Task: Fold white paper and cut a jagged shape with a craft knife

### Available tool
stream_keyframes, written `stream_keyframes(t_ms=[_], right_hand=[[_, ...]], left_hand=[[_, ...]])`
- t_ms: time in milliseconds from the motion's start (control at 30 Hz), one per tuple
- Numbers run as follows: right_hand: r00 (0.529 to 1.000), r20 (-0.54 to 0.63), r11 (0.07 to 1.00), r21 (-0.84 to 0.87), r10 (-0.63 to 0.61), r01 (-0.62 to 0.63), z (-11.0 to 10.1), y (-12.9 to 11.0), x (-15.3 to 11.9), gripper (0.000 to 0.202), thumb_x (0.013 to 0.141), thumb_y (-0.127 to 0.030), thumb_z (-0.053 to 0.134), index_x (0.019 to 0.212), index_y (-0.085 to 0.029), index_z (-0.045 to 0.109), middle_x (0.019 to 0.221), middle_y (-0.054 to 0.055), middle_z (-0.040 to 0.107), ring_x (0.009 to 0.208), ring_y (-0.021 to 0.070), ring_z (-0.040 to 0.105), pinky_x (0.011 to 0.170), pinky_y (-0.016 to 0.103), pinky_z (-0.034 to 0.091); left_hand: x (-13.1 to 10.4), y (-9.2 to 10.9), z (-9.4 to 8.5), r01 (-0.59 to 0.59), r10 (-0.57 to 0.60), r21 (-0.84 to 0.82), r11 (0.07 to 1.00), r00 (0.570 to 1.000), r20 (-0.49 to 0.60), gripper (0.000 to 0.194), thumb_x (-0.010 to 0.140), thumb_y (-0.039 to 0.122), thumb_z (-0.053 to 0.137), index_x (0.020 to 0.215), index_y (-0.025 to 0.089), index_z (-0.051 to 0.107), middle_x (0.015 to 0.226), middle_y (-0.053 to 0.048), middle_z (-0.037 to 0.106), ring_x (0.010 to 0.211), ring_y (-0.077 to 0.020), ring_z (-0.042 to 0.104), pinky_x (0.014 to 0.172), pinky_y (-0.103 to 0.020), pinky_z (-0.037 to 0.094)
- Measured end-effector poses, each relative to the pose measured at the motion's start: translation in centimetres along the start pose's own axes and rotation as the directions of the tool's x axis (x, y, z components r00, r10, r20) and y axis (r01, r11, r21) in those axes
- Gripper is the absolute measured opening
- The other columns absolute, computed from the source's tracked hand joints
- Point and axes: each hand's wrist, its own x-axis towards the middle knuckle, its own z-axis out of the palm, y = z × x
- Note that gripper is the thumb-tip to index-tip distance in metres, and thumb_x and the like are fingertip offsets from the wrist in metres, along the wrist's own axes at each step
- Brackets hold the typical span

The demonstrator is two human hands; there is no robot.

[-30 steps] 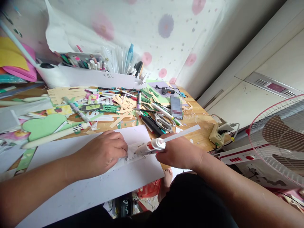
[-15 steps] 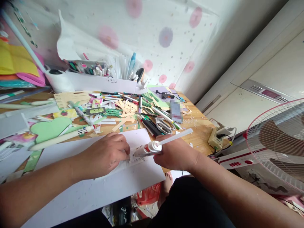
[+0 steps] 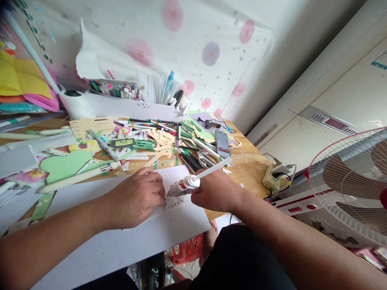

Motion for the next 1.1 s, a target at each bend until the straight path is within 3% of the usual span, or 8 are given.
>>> stream_keyframes(t_ms=[133, 333, 600, 900, 1033, 1100], right_hand=[[0.997, 0.008, 0.996, -0.049, -0.077, 0.077, 0.0, 0.0, 0.0, 0.012, 0.066, -0.011, 0.051, 0.069, -0.019, 0.059, 0.071, 0.002, 0.061, 0.065, 0.015, 0.051, 0.06, 0.025, 0.035], [0.999, -0.042, 1.0, -0.015, 0.024, -0.025, -0.1, 0.7, 0.1, 0.014, 0.066, -0.012, 0.052, 0.073, -0.019, 0.062, 0.073, 0.003, 0.062, 0.062, 0.0147, 0.051, 0.053, 0.024, 0.033], [0.997, -0.036, 0.998, -0.001, 0.063, -0.064, 0.1, 2.2, -0.3, 0.016, 0.068, -0.014, 0.051, 0.076, -0.018, 0.065, 0.072, 0.001, 0.063, 0.059, 0.0124, 0.048, 0.053, 0.023, 0.033], [0.996, 0.06, 0.996, 0.063, 0.065, -0.069, 0.0, 2.4, -1.4, 0.029, 0.062, -0.008, 0.051, 0.081, -0.022, 0.068, 0.075, -0.001, 0.066, 0.066, 0.0143, 0.054, 0.06, 0.022, 0.039], [0.994, 0.02, 0.991, 0.081, 0.108, -0.109, 0.1, 2.5, -1.9, 0.022, 0.06, -0.008, 0.05, 0.07, -0.02, 0.065, 0.065, -0.001, 0.061, 0.06, 0.014, 0.052, 0.055, 0.023, 0.038], [0.99, -0.034, 0.977, 0.17, 0.135, -0.127, 0.3, 3.2, -2.7, 0.019, 0.06, -0.009, 0.05, 0.068, -0.02, 0.064, 0.062, -0.002, 0.059, 0.059, 0.0148, 0.052, 0.055, 0.025, 0.04]], left_hand=[[0.0, -0.2, 0.1, -0.007, 0.007, 0.0, 1.0, 1.0, 0.01, 0.017, 0.067, 0.01, 0.055, 0.069, 0.023, 0.066, 0.078, 0.002, 0.067, 0.086, -0.0204, 0.051, 0.083, -0.043, 0.031], [0.0, -0.2, 0.0, 0.002, -0.002, -0.011, 1.0, 1.0, 0.016, 0.022, 0.068, 0.01, 0.054, 0.073, 0.025, 0.068, 0.077, 0.001, 0.067, 0.086, -0.0214, 0.05, 0.083, -0.043, 0.032], [0.0, -0.2, 0.1, -0.002, 0.002, -0.019, 1.0, 1.0, 0.008, 0.023, 0.068, 0.01, 0.055, 0.075, 0.026, 0.069, 0.075, 0.001, 0.066, 0.084, -0.021, 0.05, 0.085, -0.044, 0.031], [0.0, -0.2, 0.1, 0.005, -0.005, -0.057, 0.998, 1.0, -0.002, 0.025, 0.064, 0.007, 0.055, 0.074, 0.025, 0.069, 0.078, 0.0, 0.067, 0.085, -0.0221, 0.05, 0.086, -0.044, 0.031], [0.0, 0.0, -0.2, 0.015, -0.015, -0.088, 0.996, 1.0, 0.0, 0.032, 0.062, 0.004, 0.053, 0.078, 0.027, 0.07, 0.079, 0.001, 0.068, 0.087, -0.0225, 0.051, 0.086, -0.044, 0.031], [0.0, 0.0, -0.3, 0.028, -0.029, -0.111, 0.993, 1.0, 0.0, 0.034, 0.061, 0.003, 0.053, 0.077, 0.027, 0.07, 0.08, 0.001, 0.068, 0.088, -0.0224, 0.052, 0.088, -0.043, 0.032]])
